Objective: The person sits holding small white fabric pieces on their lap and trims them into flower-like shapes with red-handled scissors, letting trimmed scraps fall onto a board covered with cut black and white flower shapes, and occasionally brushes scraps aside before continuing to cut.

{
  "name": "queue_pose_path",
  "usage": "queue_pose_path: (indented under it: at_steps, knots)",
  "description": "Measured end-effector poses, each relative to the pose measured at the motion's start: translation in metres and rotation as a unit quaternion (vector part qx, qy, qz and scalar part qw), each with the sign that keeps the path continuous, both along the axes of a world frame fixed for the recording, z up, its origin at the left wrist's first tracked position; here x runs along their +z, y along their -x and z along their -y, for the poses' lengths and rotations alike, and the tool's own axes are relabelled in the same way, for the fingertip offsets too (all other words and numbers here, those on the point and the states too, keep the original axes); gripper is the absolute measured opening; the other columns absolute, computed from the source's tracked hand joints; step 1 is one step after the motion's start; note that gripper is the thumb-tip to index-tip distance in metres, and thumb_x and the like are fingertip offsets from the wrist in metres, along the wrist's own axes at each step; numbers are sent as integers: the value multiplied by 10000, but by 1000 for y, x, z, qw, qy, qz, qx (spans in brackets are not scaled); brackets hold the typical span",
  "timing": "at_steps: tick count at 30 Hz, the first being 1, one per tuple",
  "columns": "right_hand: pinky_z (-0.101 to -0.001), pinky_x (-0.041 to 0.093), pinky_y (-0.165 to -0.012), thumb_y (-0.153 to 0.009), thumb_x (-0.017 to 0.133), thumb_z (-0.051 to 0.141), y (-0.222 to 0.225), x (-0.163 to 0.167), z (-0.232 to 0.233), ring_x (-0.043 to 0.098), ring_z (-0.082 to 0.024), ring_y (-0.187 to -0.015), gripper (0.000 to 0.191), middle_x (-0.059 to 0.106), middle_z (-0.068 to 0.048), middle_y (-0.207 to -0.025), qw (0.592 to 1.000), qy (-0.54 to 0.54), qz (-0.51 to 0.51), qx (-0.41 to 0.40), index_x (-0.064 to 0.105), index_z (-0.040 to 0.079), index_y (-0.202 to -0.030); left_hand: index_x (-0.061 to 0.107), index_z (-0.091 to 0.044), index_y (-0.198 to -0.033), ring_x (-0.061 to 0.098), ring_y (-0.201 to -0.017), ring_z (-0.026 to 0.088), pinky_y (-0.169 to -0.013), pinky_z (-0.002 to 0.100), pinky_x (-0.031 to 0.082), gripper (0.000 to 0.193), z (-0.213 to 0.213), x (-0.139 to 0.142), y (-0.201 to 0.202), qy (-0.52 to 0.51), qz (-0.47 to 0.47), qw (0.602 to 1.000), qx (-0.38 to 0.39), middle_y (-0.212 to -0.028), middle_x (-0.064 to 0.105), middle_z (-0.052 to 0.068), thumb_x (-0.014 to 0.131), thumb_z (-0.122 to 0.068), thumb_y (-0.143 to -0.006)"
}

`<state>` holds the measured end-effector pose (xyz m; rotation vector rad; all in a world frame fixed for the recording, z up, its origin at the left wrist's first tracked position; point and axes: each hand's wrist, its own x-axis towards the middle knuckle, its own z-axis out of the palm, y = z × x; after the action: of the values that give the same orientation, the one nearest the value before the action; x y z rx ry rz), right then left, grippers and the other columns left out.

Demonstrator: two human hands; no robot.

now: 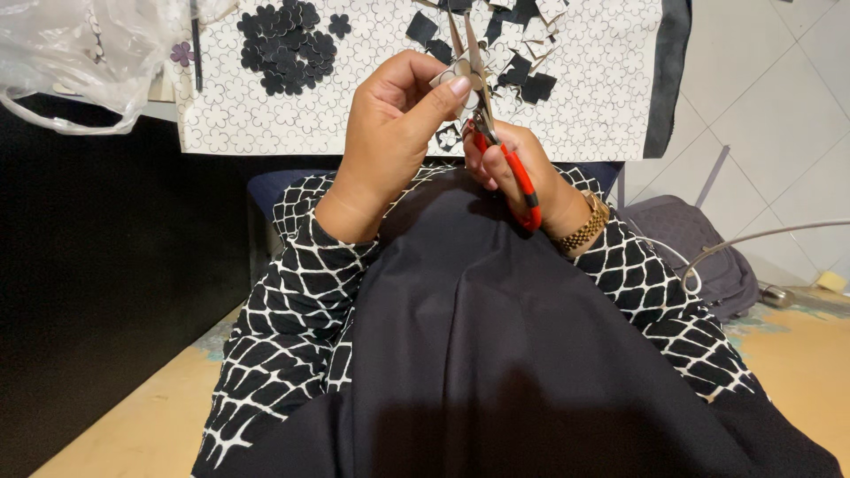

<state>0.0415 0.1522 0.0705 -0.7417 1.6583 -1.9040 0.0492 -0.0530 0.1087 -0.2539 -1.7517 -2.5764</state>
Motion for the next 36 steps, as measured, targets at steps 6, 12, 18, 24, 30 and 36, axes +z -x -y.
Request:
queue_pose_path:
  at_steps: [6, 12, 18, 24, 30, 36]
  knots:
    - [-206, 346, -597, -1054, 520, 620, 1, -1, 1, 390, -57, -686, 585, 454, 15, -819, 1000, 5, -5, -1, 512, 36, -1016, 645, -25, -1014, 614, -848, 65, -813, 233, 533, 93, 4, -2, 0, -8, 4, 1000, 7, -909, 677, 12, 701, -95, -1038]
    - [-205, 345, -572, -1043, 521, 632, 1, -2, 0, 397, -50, -655, 590, 459, 26, -781, 1000, -11, -6, -4, 529, 44, -996, 652, -24, -1003, 614, -834, 68, -794, 230, 521, 94, 6, -2, 1, -2, -5, 1000, 17, -895, 679, 13, 705, -93, -1039]
    - [-205, 351, -563, -1037, 528, 639, 3, -5, -2, 423, -46, -636, 591, 496, 25, -756, 999, -35, -15, -13, 541, 56, -942, 655, -21, -1005, 623, -844, 71, -807, 236, 531, 89, 7, -2, 3, -20, 0, 999, 27, -909, 687, 17, 705, -88, -1032]
    - [-202, 350, -572, -1039, 555, 590, 3, -9, -3, 419, -39, -656, 533, 502, 37, -766, 999, -42, -5, -15, 549, 61, -970, 654, -21, -1016, 606, -862, 73, -826, 235, 521, 84, 9, -2, 3, -29, -14, 999, 36, -926, 671, 16, 701, -80, -1052]
    - [-201, 333, -568, -1062, 581, 504, 3, -9, -2, 391, -32, -654, 447, 465, 56, -753, 999, -20, 29, -10, 544, 67, -975, 653, -20, -1020, 613, -866, 74, -827, 235, 523, 78, 11, -2, 4, -33, -16, 998, 48, -941, 682, 17, 707, -75, -1037]
    - [-195, 314, -551, -1069, 567, 477, 2, -9, -2, 373, -21, -632, 423, 460, 70, -735, 999, -38, 23, -14, 544, 76, -937, 636, -27, -1011, 615, -858, 74, -814, 233, 515, 98, 12, -2, 6, -29, -14, 998, 61, -920, 677, 15, 718, -72, -1037]
